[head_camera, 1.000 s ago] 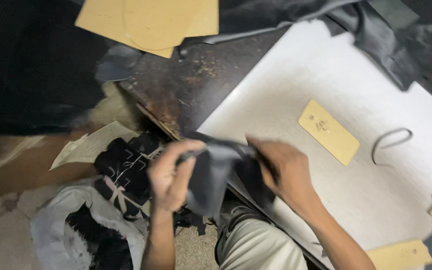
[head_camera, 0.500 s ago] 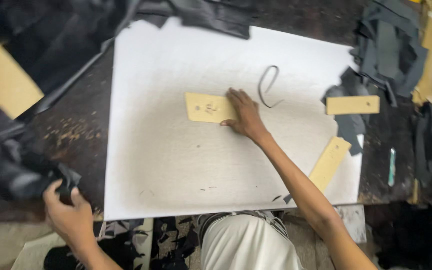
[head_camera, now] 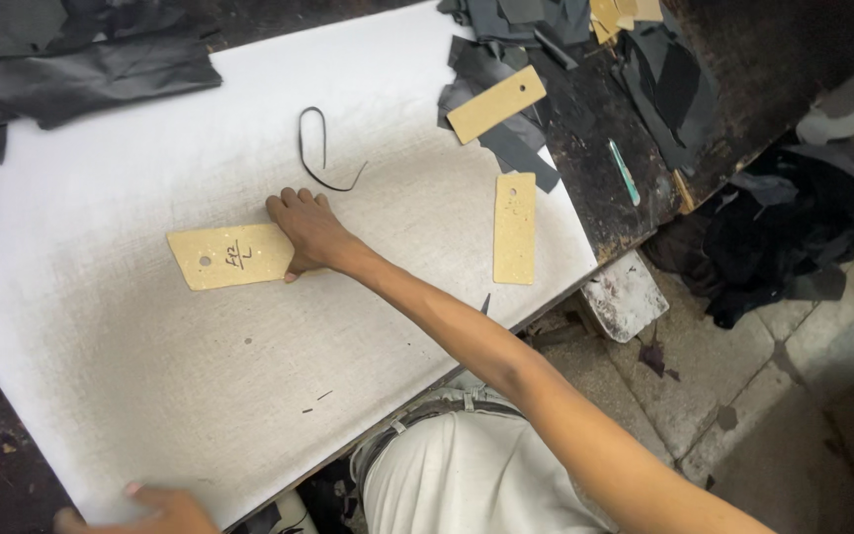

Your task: The person uses a cardboard template and a utility knife to cut multiple identical pieces from a large sheet of black leather. The cut pieces are stacked and organized on the worktable.

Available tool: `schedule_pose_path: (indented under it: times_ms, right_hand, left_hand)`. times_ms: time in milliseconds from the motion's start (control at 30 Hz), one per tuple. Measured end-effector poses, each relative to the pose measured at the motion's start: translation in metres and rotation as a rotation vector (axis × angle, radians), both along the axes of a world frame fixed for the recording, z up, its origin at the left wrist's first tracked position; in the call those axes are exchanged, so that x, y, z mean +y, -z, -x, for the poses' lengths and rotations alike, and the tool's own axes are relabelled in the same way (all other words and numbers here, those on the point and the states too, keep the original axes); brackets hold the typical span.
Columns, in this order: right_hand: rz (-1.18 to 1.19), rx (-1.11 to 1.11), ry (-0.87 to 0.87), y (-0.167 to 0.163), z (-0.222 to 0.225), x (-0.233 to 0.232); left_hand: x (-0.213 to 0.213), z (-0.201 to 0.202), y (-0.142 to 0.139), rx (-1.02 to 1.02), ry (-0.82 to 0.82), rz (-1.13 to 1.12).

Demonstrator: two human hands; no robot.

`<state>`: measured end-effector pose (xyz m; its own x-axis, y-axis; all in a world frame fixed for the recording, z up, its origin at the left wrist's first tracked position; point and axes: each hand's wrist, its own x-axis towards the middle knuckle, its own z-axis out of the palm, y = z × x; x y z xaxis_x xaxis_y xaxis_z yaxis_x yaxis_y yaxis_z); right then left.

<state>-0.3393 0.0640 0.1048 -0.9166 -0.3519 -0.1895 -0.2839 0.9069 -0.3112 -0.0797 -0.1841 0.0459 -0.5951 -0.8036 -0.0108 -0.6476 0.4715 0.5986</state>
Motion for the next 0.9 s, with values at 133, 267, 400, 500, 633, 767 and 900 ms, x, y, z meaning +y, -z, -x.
schedule_pose_path:
  times_ms: [133, 267, 400, 500, 633, 767, 900]
  right_hand:
    - [0.081, -0.272, 0.113, 0.008, -0.016, 0.032]
    - [0.185, -0.110, 0.079, 0.027, -0.066, 0.050]
    - [0.390, -0.296, 0.315, 0.041, -0.121, 0.012]
    - [0.349, 0.078, 0.318, 0.039, -0.143, -0.001]
    - [0.381, -0.087, 0.392, 0.031, -0.136, 0.015]
    - [0.328, -0.139, 0.408, 0.035, -0.127, 0.022]
    - [0.642, -0.444, 0.445, 0.047, -0.140, 0.026]
  left_hand:
    - [0.060, -0.009, 0.019, -0.100, 0.328, 0.043]
    - [0.111, -0.002, 0.040, -0.179, 0.508, 0.081]
    - [0.135, 0.023, 0.041, -0.156, 0.708, 0.111]
    - [0.150, 0.039, 0.032, -0.098, 0.829, 0.076]
    - [0.161, 0.045, 0.021, -0.011, 0.890, 0.027]
    - [0.169, 0.043, 0.021, 0.142, 0.902, -0.087]
    - [0.167, 0.035, 0.029, 0.255, 0.898, -0.186]
